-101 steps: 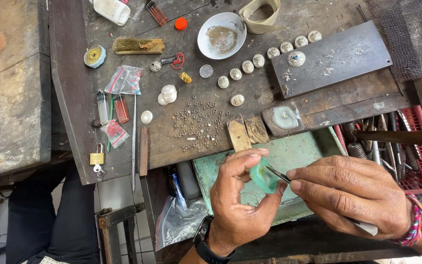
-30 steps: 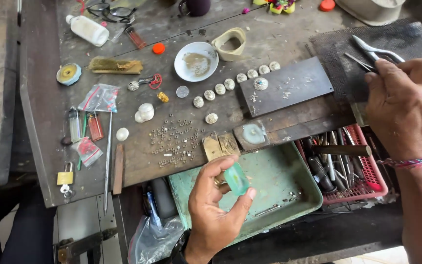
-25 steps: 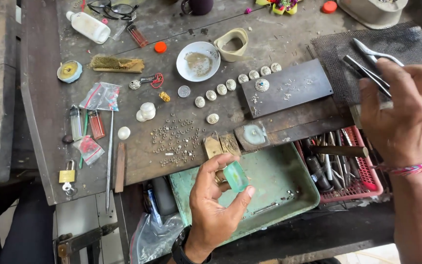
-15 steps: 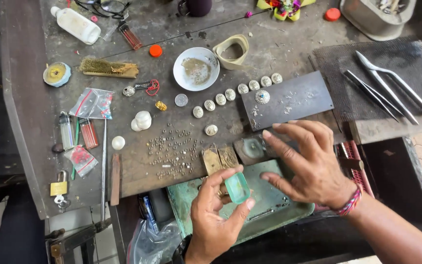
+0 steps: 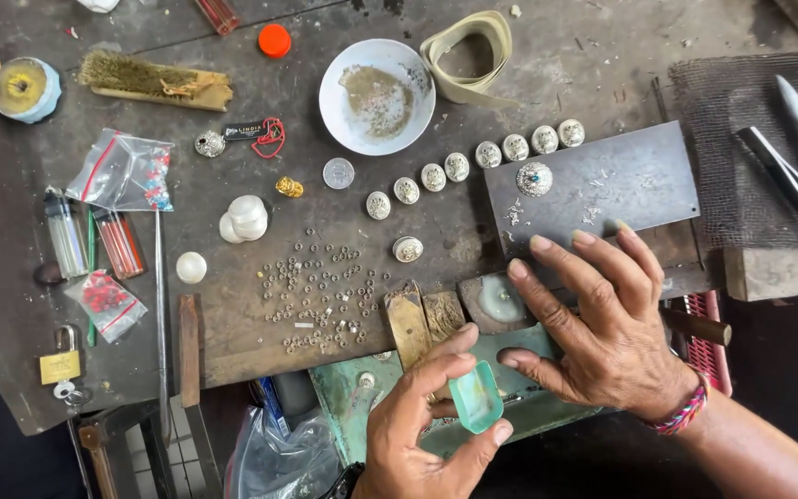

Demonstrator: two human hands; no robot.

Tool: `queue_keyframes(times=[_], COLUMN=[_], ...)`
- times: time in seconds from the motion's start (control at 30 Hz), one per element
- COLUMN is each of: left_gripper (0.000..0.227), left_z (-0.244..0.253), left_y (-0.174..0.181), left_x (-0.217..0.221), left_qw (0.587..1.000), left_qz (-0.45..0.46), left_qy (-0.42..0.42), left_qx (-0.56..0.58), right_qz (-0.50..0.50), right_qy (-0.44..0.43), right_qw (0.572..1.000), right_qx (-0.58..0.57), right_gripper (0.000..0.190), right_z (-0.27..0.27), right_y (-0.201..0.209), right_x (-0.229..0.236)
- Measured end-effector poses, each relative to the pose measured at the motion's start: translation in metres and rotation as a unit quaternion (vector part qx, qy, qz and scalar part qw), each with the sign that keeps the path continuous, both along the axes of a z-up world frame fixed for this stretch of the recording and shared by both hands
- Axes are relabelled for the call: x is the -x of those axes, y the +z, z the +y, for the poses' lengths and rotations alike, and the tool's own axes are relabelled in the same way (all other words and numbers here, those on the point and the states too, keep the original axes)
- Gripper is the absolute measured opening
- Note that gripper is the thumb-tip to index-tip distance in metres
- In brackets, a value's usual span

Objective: Preparing small jewelry components for soldering by applying flux and arranging them on a soldering block using tweezers and a brush.

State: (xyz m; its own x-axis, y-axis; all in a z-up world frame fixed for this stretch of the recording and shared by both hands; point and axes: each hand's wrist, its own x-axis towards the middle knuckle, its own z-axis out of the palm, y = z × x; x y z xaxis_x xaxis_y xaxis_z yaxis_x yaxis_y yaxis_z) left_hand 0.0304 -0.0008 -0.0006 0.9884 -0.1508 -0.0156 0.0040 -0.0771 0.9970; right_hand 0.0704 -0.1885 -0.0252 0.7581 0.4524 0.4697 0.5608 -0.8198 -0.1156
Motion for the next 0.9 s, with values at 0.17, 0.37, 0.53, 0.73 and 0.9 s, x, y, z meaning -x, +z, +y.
queue_keyframes(times=[0.17,0.37,0.53,0.73,0.9], left_gripper=[0.040,0.039,0.042,0.042,0.043], left_z=[0.0031,0.0027,0.0018,0.0025,0.0018], left_y=[-0.0006,-0.0020,-0.0018,-0.0001,0.0019], left_x=[-0.0032,-0.0039,-0.0040,-0.0039,-0.0029], left_qw=[0.999,0.998,0.999,0.998,0.997], left_qz=[-0.021,-0.039,-0.030,-0.019,-0.027], left_qy=[-0.030,-0.039,-0.035,-0.048,-0.043], left_qx=[-0.020,-0.021,-0.029,-0.029,-0.053], right_qz=[-0.008,-0.012,-0.007,0.000,0.008], right_qy=[0.012,0.019,0.016,0.018,0.024], right_qw=[1.000,0.999,1.000,0.999,1.000], right_qx=[0.017,0.023,0.025,0.026,0.017], right_gripper=[0.056,0.051,0.050,0.050,0.048], right_z=[-0.0025,-0.0037,-0.0023,-0.0020,-0.0021], right_y=[-0.0014,-0.0022,-0.0003,0.0007,0.0030], right_x=[-0.0025,-0.0032,-0.0037,-0.0035,-0.0024])
